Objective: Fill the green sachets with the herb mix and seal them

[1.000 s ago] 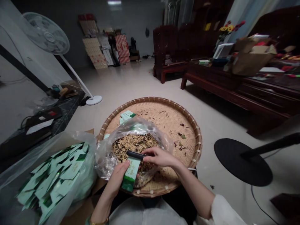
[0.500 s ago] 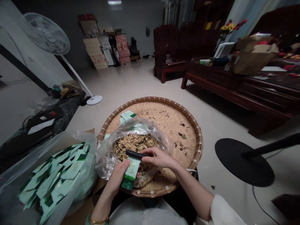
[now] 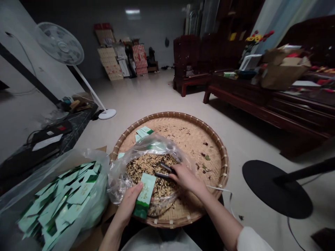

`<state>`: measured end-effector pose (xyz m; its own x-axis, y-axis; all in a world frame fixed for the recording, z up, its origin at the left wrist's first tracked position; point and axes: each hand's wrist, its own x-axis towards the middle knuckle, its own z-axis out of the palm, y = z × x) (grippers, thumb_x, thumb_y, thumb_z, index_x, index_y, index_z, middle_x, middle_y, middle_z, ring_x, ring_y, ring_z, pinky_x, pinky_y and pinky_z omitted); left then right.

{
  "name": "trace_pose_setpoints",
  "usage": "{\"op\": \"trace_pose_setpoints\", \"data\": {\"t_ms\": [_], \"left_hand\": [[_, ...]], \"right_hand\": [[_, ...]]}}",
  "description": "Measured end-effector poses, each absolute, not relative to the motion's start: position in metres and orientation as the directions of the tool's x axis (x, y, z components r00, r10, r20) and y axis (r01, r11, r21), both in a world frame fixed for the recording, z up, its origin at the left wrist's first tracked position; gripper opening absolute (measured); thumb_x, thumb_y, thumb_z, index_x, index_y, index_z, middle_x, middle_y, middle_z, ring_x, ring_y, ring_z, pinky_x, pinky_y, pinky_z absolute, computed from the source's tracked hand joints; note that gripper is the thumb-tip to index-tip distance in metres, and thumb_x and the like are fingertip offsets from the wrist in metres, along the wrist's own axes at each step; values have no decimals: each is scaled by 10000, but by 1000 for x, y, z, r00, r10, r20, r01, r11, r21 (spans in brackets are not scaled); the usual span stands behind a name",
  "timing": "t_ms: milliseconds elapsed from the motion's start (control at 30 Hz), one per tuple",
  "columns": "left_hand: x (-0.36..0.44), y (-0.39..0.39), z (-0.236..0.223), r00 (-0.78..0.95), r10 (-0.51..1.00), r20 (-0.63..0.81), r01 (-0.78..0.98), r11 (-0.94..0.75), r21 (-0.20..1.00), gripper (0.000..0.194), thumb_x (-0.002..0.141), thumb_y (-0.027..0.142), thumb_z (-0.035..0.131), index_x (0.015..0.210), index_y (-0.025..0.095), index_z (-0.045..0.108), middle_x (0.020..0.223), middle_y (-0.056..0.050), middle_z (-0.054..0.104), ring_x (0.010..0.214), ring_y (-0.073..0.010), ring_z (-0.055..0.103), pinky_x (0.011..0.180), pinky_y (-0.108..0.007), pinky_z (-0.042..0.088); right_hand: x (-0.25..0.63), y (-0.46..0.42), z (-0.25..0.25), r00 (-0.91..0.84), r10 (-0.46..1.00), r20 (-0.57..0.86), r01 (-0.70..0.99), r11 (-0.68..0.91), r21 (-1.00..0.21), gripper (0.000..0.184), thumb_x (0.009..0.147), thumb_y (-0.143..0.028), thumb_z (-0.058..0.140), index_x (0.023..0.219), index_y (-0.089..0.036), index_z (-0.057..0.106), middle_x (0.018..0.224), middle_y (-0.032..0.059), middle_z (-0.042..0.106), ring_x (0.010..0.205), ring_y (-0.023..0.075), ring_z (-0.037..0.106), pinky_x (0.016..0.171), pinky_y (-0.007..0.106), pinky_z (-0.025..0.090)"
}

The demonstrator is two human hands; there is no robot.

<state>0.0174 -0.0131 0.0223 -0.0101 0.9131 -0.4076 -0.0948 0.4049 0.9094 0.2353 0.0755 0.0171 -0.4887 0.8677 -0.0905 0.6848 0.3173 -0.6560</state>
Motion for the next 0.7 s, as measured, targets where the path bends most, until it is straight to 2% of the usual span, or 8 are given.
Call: {"op": "trace_pose_setpoints", "data": {"t_ms": [67, 133, 200, 333, 433, 533, 600, 700], "left_hand": [[21, -14, 22, 18, 920, -391, -39, 391, 919, 528, 679, 655, 596, 679, 129, 643, 576, -38, 629, 571, -190, 594, 515, -267, 451], [23, -15, 23, 51, 924, -379, 8, 379, 925, 526, 688, 654, 586, 657, 131, 637, 559, -32, 614, 555, -181, 574, 506, -263, 438], [25, -17, 26, 69, 926, -371, 38, 369, 928, 524, 701, 651, 575, 654, 133, 636, 557, -30, 613, 542, -173, 562, 498, -259, 429], [26, -21, 27, 92, 920, -382, 21, 382, 924, 507, 709, 634, 583, 669, 131, 639, 582, -36, 640, 533, -169, 573, 493, -257, 430], [23, -22, 28, 105, 904, -414, -76, 422, 903, 491, 697, 611, 619, 720, 121, 654, 603, -50, 665, 559, -191, 615, 502, -268, 455], [7, -20, 37, -67, 895, -442, -288, 407, 867, 491, 648, 580, 686, 817, 119, 670, 667, -67, 700, 625, -221, 659, 566, -302, 511], [-11, -16, 49, -381, 849, -366, -475, 160, 865, 496, 653, 591, 670, 911, 168, 664, 753, -47, 722, 678, -209, 676, 629, -303, 537], [-31, -12, 68, -713, 687, -141, -469, -317, 825, 613, 745, 712, 432, 1033, 211, 637, 1056, -59, 702, 927, -210, 666, 805, -312, 533]], "right_hand": [[218, 70, 26, -485, 875, 14, 577, 332, -747, 308, 916, -350, 451, 1044, -155, 651, 1013, 112, 674, 934, 230, 591, 836, 338, 425], [199, 64, 34, -490, 868, 80, 445, 328, -833, 314, 890, -389, 506, 1087, -177, 628, 1026, 88, 673, 881, 199, 599, 761, 287, 440], [183, 59, 39, -549, 830, 93, 382, 349, -856, 211, 849, -360, 574, 852, -172, 667, 809, 41, 682, 716, 159, 584, 645, 241, 419], [165, 54, 36, -565, 813, 139, 353, 390, -850, 275, 834, -294, 576, 597, -155, 560, 565, -23, 539, 550, 98, 458, 529, 209, 324], [162, 60, 34, -561, 825, 74, 316, 296, -902, 321, 857, -344, 537, 598, -154, 542, 528, -39, 471, 522, 90, 422, 498, 203, 315], [166, 84, 39, -527, 847, -69, 284, 99, -954, 404, 950, -409, 330, 822, -148, 611, 610, -6, 541, 536, 113, 488, 484, 213, 388], [171, 110, 47, -473, 879, -61, 344, 121, -931, 367, 958, -383, 322, 999, -154, 605, 821, 53, 627, 657, 140, 565, 542, 234, 456], [178, 148, 56, -354, 934, 42, 606, 263, -751, 404, 986, -285, 197, 1206, -196, 524, 1124, 87, 611, 877, 147, 601, 694, 240, 488]]}}
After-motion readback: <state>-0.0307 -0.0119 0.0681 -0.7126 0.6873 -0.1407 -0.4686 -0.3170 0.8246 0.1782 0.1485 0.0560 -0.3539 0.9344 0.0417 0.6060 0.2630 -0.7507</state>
